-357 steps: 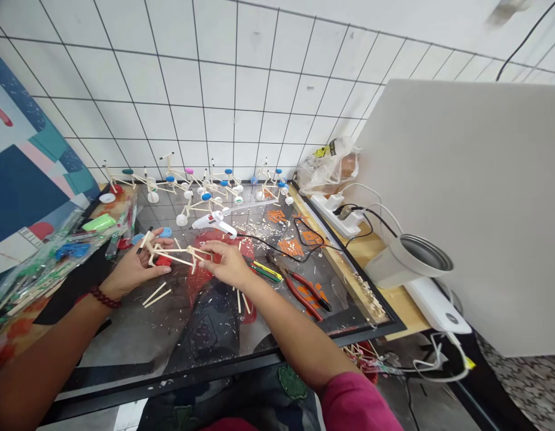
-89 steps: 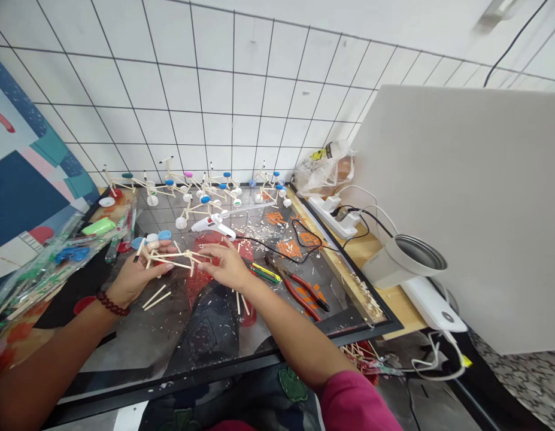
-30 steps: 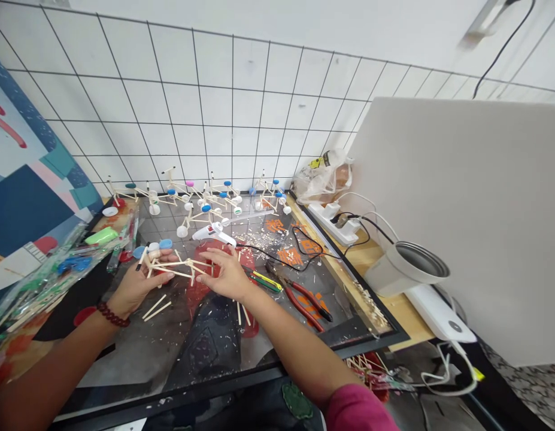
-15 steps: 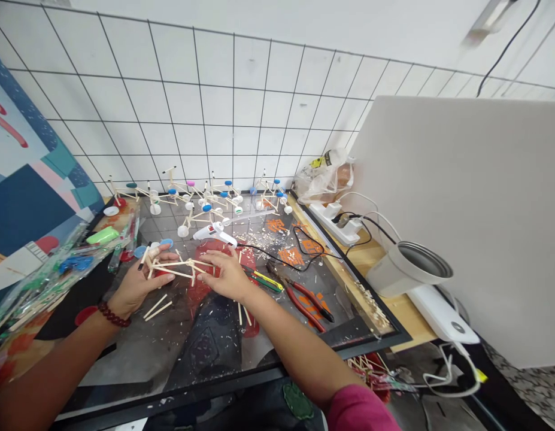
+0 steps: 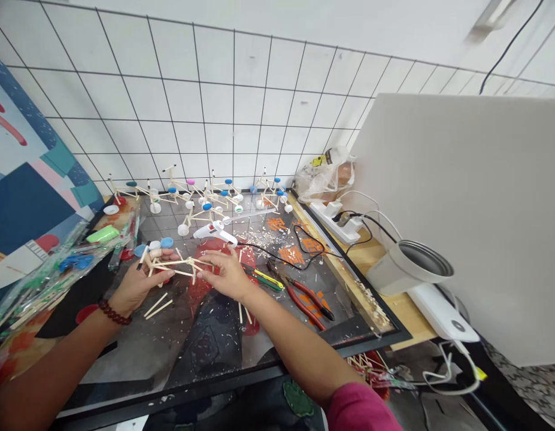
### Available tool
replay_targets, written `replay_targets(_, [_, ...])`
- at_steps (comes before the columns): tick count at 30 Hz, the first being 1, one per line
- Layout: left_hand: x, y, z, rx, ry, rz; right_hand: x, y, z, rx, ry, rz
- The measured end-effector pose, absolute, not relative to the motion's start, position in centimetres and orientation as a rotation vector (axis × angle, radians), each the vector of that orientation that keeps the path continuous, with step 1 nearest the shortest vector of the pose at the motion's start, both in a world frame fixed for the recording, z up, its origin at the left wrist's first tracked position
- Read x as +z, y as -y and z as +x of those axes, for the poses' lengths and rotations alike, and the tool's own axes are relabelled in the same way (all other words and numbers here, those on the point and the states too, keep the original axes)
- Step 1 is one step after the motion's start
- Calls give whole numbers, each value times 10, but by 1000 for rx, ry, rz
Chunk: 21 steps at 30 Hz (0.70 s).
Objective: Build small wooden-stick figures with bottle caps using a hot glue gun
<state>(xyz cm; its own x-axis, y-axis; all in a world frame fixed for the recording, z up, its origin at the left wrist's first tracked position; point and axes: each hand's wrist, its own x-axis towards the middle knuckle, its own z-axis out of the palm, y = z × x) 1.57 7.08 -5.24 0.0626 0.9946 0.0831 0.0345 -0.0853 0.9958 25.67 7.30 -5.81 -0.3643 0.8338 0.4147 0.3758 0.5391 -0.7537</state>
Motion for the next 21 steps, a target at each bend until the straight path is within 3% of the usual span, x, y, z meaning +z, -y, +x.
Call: replay_targets(21, [-40,-64,21,1144,-1188,1367,-53,-67,255,722,1920,-1072])
